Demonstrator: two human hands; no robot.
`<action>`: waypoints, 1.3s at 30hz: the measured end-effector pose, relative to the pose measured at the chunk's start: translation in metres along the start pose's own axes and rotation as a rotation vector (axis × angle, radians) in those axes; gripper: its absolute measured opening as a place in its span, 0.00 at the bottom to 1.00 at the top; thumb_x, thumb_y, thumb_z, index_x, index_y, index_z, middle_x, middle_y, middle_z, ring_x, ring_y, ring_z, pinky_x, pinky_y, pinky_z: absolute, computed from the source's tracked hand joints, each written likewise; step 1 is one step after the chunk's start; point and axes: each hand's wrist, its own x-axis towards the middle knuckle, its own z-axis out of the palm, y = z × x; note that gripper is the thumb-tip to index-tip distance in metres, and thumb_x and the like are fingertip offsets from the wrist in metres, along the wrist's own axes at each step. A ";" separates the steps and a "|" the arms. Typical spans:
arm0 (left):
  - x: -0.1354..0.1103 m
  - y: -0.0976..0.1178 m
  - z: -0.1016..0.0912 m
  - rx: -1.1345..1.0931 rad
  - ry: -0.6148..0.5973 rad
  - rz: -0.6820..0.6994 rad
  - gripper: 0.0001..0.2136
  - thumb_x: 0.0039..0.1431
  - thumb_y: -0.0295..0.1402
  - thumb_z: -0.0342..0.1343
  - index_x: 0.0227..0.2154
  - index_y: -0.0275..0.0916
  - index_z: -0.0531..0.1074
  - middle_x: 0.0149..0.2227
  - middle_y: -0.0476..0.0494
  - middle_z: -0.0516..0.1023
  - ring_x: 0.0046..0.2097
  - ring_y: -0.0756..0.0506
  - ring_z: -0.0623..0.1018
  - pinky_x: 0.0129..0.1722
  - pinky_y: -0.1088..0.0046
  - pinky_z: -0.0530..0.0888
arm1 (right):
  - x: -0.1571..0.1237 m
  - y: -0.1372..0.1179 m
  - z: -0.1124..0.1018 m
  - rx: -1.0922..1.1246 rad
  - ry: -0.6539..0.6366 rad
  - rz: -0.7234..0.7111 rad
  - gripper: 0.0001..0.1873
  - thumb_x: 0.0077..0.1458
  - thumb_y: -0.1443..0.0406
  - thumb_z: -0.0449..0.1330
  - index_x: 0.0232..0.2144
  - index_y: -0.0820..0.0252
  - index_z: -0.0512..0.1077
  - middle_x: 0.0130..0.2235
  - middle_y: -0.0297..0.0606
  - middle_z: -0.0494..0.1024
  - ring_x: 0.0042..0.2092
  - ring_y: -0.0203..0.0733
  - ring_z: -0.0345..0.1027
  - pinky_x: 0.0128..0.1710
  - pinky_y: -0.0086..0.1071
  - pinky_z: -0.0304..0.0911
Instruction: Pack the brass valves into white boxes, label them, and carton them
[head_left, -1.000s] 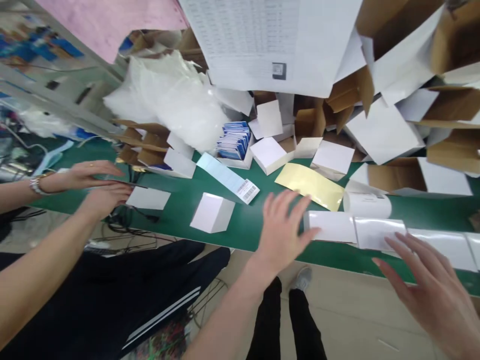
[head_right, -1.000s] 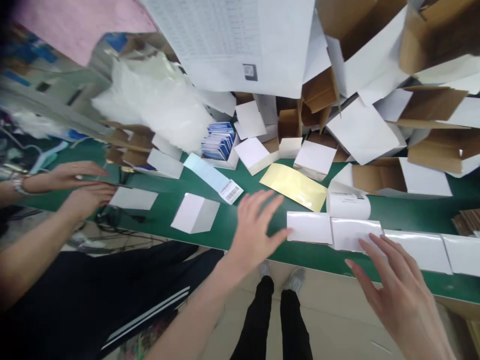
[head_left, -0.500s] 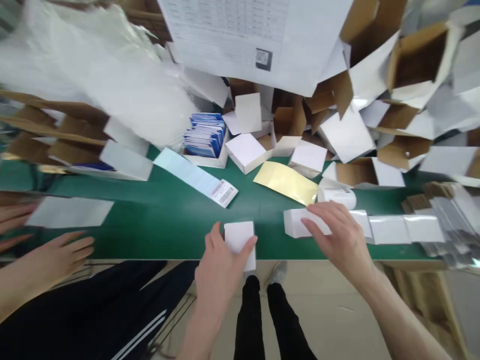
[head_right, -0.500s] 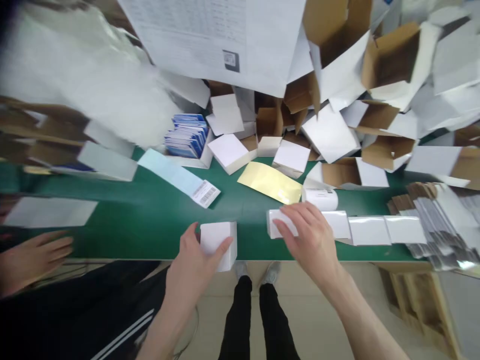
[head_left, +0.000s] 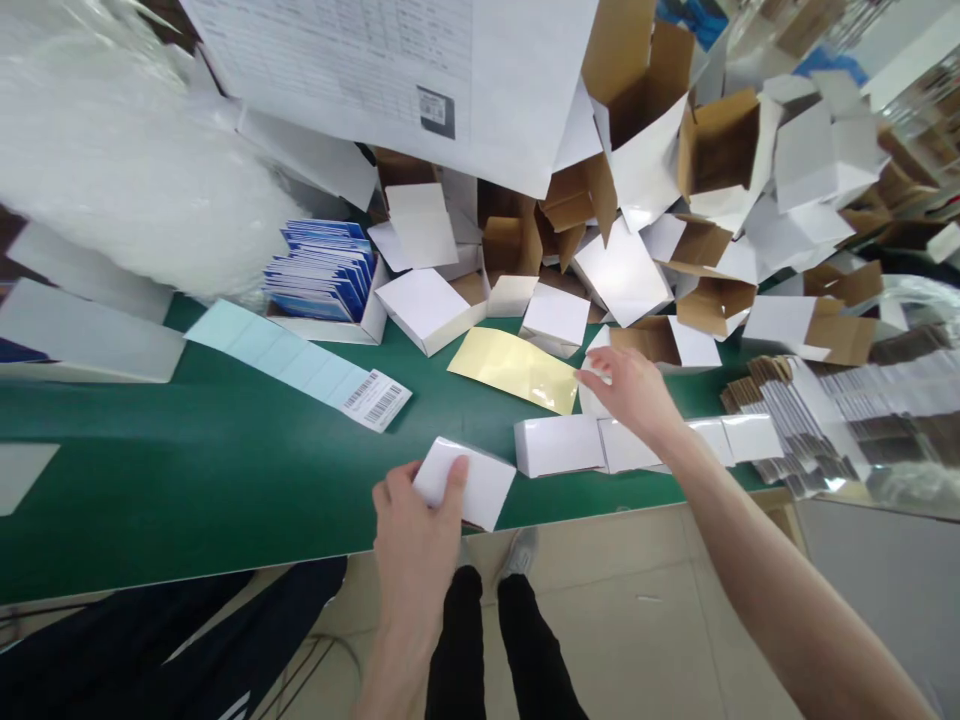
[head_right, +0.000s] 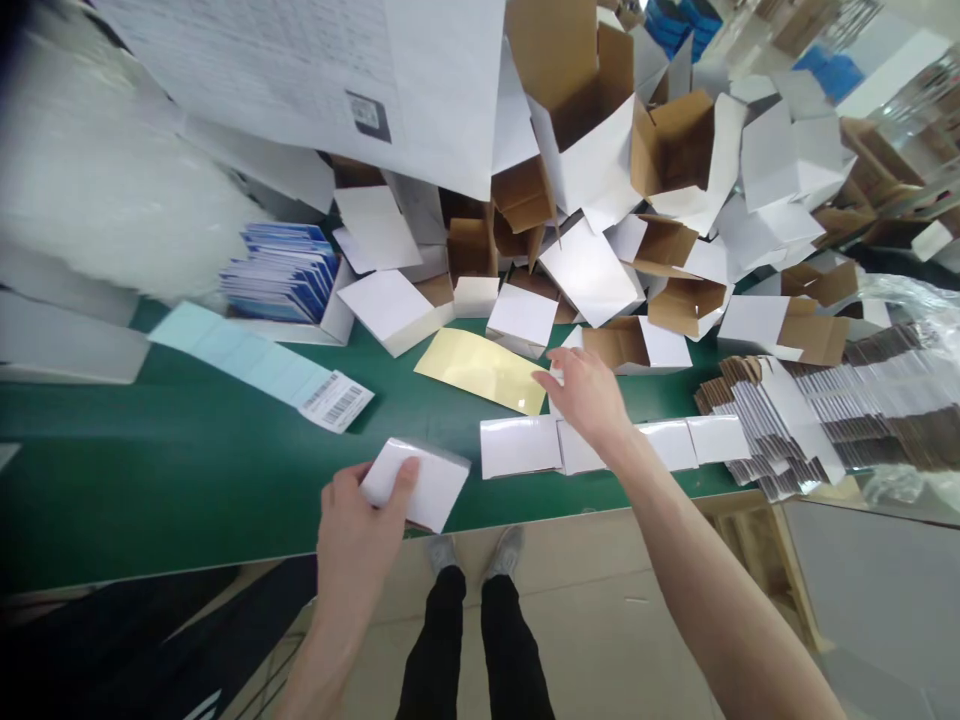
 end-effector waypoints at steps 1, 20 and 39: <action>0.002 -0.005 0.001 -0.106 0.028 -0.033 0.27 0.60 0.59 0.56 0.47 0.39 0.65 0.50 0.32 0.70 0.42 0.35 0.80 0.35 0.49 0.81 | 0.011 -0.011 0.008 0.040 -0.077 -0.043 0.19 0.66 0.54 0.58 0.52 0.58 0.75 0.50 0.46 0.82 0.51 0.55 0.75 0.51 0.44 0.68; -0.033 0.053 -0.058 -0.167 0.218 0.565 0.11 0.66 0.38 0.60 0.48 0.44 0.74 0.47 0.44 0.76 0.45 0.43 0.77 0.43 0.65 0.76 | -0.035 -0.085 -0.040 1.268 -0.210 0.300 0.20 0.54 0.48 0.70 0.38 0.56 0.80 0.37 0.39 0.85 0.37 0.47 0.80 0.34 0.36 0.75; -0.035 0.048 -0.052 -0.147 0.035 0.854 0.14 0.64 0.27 0.62 0.51 0.43 0.76 0.50 0.45 0.77 0.52 0.45 0.76 0.54 0.66 0.74 | -0.122 -0.120 -0.021 1.232 -0.244 0.077 0.35 0.66 0.64 0.61 0.69 0.41 0.51 0.38 0.31 0.79 0.41 0.41 0.76 0.49 0.40 0.72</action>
